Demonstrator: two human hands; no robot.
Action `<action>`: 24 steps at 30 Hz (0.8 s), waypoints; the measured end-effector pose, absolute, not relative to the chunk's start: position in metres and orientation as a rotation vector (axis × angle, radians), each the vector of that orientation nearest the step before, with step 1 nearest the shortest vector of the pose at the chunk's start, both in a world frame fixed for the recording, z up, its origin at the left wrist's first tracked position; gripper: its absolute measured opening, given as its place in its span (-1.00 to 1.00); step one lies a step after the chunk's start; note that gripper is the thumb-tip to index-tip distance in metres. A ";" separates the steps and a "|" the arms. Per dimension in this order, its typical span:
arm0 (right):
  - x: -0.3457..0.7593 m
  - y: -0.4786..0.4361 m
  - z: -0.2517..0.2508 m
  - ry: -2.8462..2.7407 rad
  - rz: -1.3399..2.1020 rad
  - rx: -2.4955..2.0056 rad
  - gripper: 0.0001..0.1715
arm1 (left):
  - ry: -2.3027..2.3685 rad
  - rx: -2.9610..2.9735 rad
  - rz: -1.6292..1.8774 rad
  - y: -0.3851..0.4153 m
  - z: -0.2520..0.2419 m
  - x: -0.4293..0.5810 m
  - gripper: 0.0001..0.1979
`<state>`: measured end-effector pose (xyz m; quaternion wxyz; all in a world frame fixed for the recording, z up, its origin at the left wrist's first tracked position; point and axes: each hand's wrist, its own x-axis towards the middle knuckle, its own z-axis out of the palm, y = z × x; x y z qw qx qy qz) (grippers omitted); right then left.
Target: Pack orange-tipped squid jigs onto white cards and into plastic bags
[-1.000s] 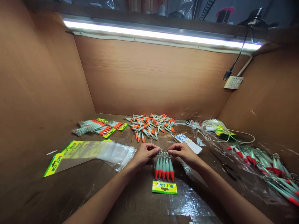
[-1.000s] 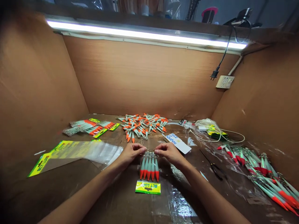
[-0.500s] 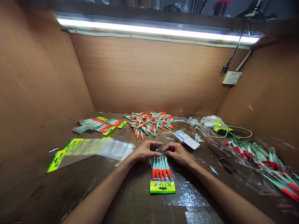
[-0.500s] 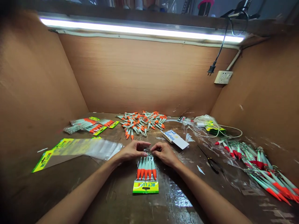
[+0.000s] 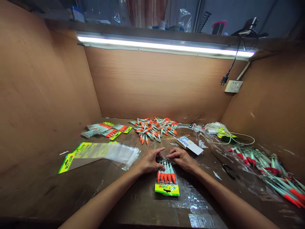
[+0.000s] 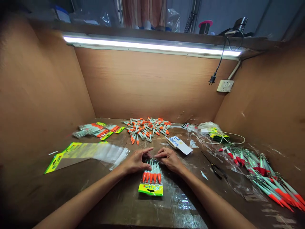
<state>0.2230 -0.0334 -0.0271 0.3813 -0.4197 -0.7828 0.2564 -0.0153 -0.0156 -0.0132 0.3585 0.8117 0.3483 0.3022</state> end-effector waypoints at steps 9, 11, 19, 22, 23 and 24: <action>0.247 -0.062 -0.023 -2.458 0.102 -1.008 -0.45 | 0.876 2.565 0.596 -0.046 -0.025 -0.025 -0.56; 0.255 -0.070 -0.015 -2.597 -0.014 -0.952 -0.43 | 0.833 2.662 0.465 -0.052 -0.022 -0.034 -0.43; 0.255 -0.062 -0.009 -2.256 0.242 -1.097 -0.61 | 1.035 2.539 0.475 -0.037 -0.014 -0.046 -0.34; 0.239 -0.049 -0.011 -2.021 0.408 -1.258 -0.66 | 1.065 2.547 0.482 -0.025 -0.014 -0.028 -0.43; 0.234 -0.046 -0.011 -2.023 0.448 -1.276 -0.64 | 1.040 2.547 0.470 -0.023 -0.014 -0.024 -0.49; 0.230 -0.045 -0.011 -2.050 0.485 -1.264 -0.62 | 1.015 2.532 0.478 -0.024 -0.014 -0.020 -0.55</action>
